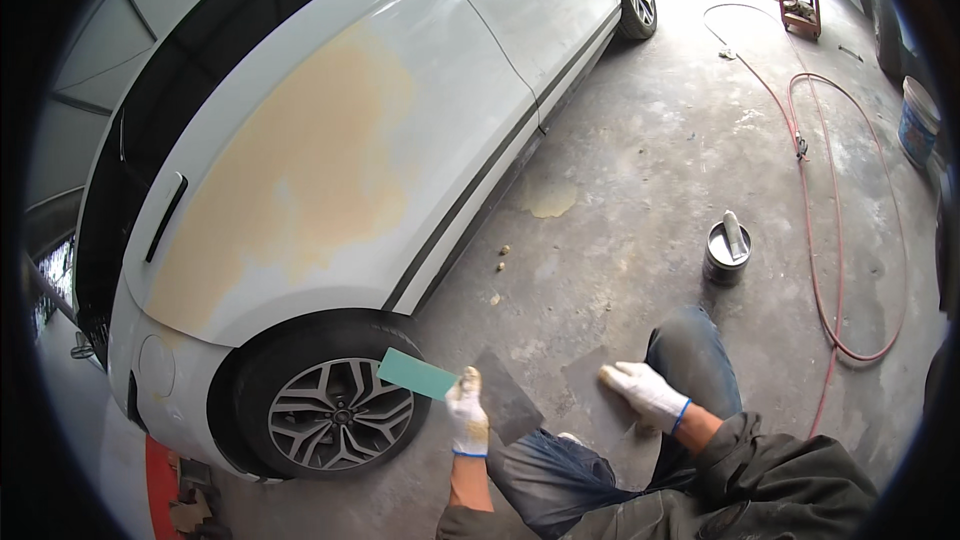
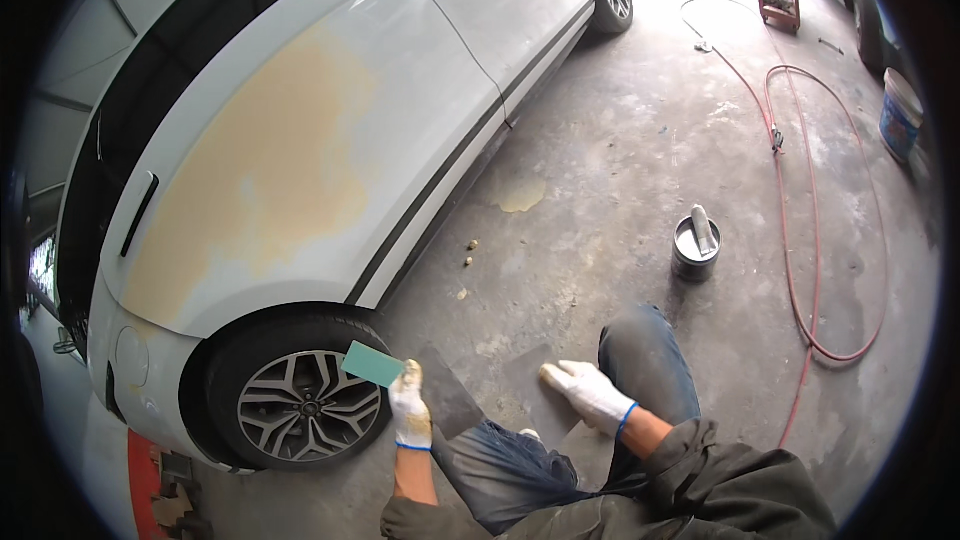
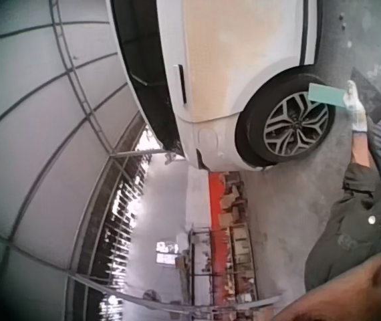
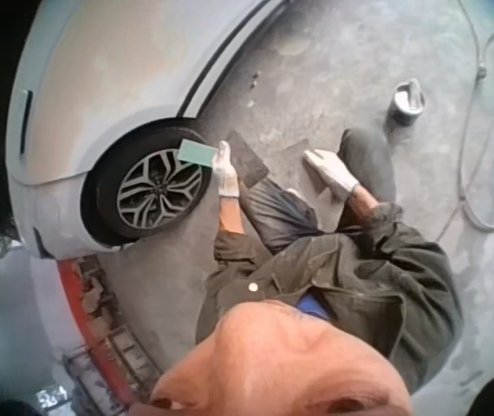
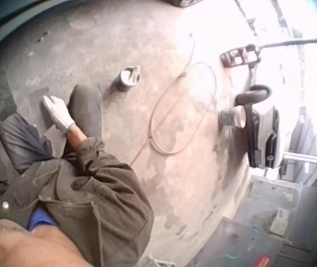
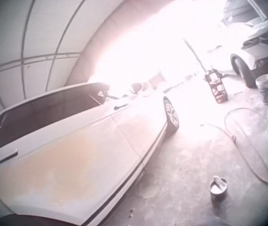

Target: The person puts on gloves, retrieves sandpaper and a sanding block, and sits on the floor to sand the side panel of a white car. They repeatedly rub the sandpaper against the block and the car's surface, then wipe the panel with their hand.

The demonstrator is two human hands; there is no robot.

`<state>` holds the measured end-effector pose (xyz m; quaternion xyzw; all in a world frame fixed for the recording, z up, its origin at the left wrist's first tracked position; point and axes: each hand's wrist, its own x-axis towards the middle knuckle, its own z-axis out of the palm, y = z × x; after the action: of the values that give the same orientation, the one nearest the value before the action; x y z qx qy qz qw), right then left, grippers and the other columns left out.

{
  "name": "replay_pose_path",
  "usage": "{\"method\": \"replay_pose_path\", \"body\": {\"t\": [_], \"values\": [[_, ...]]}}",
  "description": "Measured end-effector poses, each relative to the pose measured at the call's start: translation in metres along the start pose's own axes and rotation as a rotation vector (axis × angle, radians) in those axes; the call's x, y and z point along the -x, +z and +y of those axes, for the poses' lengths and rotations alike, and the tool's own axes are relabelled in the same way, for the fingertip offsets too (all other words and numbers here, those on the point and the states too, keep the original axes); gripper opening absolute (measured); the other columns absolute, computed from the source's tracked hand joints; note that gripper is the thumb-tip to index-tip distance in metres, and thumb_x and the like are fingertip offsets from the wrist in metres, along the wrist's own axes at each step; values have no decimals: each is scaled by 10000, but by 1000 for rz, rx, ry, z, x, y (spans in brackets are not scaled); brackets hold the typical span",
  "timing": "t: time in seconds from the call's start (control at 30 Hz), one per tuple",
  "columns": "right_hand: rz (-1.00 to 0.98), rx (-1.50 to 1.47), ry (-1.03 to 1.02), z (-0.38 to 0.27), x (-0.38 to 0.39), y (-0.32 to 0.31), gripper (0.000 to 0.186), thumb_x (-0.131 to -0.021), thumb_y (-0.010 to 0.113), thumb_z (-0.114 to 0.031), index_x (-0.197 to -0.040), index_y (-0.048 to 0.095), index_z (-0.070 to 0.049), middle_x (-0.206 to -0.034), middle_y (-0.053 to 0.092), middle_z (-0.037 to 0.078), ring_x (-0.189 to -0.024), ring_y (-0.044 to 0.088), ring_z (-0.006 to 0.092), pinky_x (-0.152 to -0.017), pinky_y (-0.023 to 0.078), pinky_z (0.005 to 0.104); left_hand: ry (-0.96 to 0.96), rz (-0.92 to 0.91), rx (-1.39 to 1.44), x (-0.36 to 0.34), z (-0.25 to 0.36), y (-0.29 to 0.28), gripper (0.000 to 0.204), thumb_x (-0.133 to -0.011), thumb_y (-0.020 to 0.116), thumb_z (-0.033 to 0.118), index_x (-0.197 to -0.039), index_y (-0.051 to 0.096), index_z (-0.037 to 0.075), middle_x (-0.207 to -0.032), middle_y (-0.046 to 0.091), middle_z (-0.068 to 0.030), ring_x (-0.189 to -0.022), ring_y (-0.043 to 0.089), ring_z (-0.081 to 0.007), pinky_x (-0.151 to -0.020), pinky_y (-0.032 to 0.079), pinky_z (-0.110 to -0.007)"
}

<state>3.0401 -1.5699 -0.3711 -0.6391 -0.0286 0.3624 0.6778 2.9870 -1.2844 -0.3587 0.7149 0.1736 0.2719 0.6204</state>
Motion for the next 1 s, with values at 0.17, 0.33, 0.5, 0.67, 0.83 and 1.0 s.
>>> {"method": "replay_pose_path", "body": {"t": [0.17,0.33,0.5,0.67,0.83,1.0], "values": [[-123,105,-314,-38,-31,-6,401,-969,520,-398,-1017,621,-13,-877,645,127,-789,568,161,-728,468,322,12,-418,-345,15,-17,61,309,-963,575,237,-976,658,-61,-777,617,-6,-726,529,-100,-653,456,-269],[56,533,-492,-55,-40,10,402,-960,494,-408,-959,632,-31,-857,635,243,-825,614,415,-697,483,433,-356,-384,505,28,-54,89,310,-981,473,188,-1196,560,-18,-1084,649,-103,-956,636,-198,-841,531,-328],[54,671,-484,-40,-53,33,434,-969,459,-425,-886,597,-22,-810,624,254,-793,607,444,-674,463,490,-776,-108,668,24,-90,74,320,-994,468,229,-1225,507,12,-1052,627,-95,-903,639,-227,-809,551,-339],[-35,640,-452,-48,-50,49,448,-957,466,-450,-967,632,-34,-855,645,243,-838,617,431,-728,477,477,-830,57,643,16,-53,76,303,-1005,455,317,-1035,558,34,-863,612,-63,-719,591,-162,-609,509,-286],[-471,423,-292,-7,-8,119,441,-950,481,-441,-1088,651,-58,-918,666,220,-843,635,401,-752,489,454,-567,372,378,-22,-14,12,391,-997,452,389,-899,608,43,-769,594,-60,-609,527,-142,-459,431,-304],[-179,147,-574,13,24,127,370,-955,531,-394,-851,568,-41,-738,583,182,-702,588,375,-642,459,442,-408,-399,829,-50,6,-52,518,-1011,400,462,-736,595,67,-619,553,-43,-455,449,-173,-406,369,-310]]}}
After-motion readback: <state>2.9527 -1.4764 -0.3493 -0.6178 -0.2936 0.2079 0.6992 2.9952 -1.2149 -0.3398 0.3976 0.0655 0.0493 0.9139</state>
